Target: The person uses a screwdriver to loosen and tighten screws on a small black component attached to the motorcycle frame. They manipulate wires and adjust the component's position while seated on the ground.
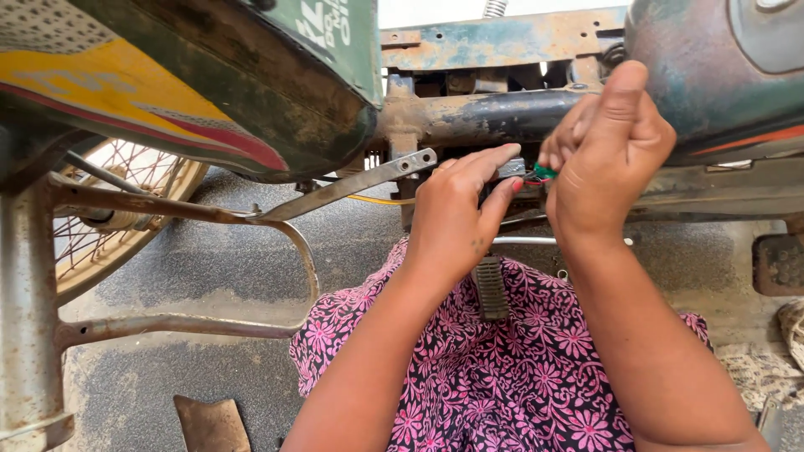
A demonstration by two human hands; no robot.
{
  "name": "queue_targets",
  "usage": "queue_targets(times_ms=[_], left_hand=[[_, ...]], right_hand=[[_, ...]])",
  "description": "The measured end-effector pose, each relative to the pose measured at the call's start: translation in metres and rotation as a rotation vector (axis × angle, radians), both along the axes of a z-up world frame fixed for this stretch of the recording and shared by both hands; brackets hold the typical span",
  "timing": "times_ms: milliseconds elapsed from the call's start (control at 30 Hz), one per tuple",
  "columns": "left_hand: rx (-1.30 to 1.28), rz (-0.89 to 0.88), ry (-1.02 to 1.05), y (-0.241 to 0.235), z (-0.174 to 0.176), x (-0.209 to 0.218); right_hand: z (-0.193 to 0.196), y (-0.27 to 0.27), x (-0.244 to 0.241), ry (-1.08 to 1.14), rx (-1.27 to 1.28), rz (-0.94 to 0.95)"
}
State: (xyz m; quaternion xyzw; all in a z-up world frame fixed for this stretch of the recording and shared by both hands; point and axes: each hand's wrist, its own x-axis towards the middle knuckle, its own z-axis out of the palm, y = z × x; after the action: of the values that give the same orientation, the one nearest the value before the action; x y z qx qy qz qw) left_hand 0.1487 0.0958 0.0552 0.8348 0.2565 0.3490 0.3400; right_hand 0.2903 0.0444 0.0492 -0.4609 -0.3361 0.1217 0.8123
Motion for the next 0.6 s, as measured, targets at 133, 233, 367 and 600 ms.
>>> queue_targets(times_ms=[133,233,367,600], left_hand=[[-0.071,-0.006,-0.024,-0.001,0.009,-0.012],[-0.089,0.039,-0.074,-0.004,0.015,-0.017],[-0.128,0.066,-0.212,-0.007,0.026,-0.022],[-0.271,0.099,-0.324,-0.007,0.03,-0.024]], right_hand=[[-0.003,0.006,0.0,-0.004,0.024,-0.041],[-0.004,0.007,0.003,0.097,0.068,0.032],[0.003,0.006,0.001,-0.021,0.038,0.171],[0.011,-0.001,0.009,-0.045,0.014,0.354]])
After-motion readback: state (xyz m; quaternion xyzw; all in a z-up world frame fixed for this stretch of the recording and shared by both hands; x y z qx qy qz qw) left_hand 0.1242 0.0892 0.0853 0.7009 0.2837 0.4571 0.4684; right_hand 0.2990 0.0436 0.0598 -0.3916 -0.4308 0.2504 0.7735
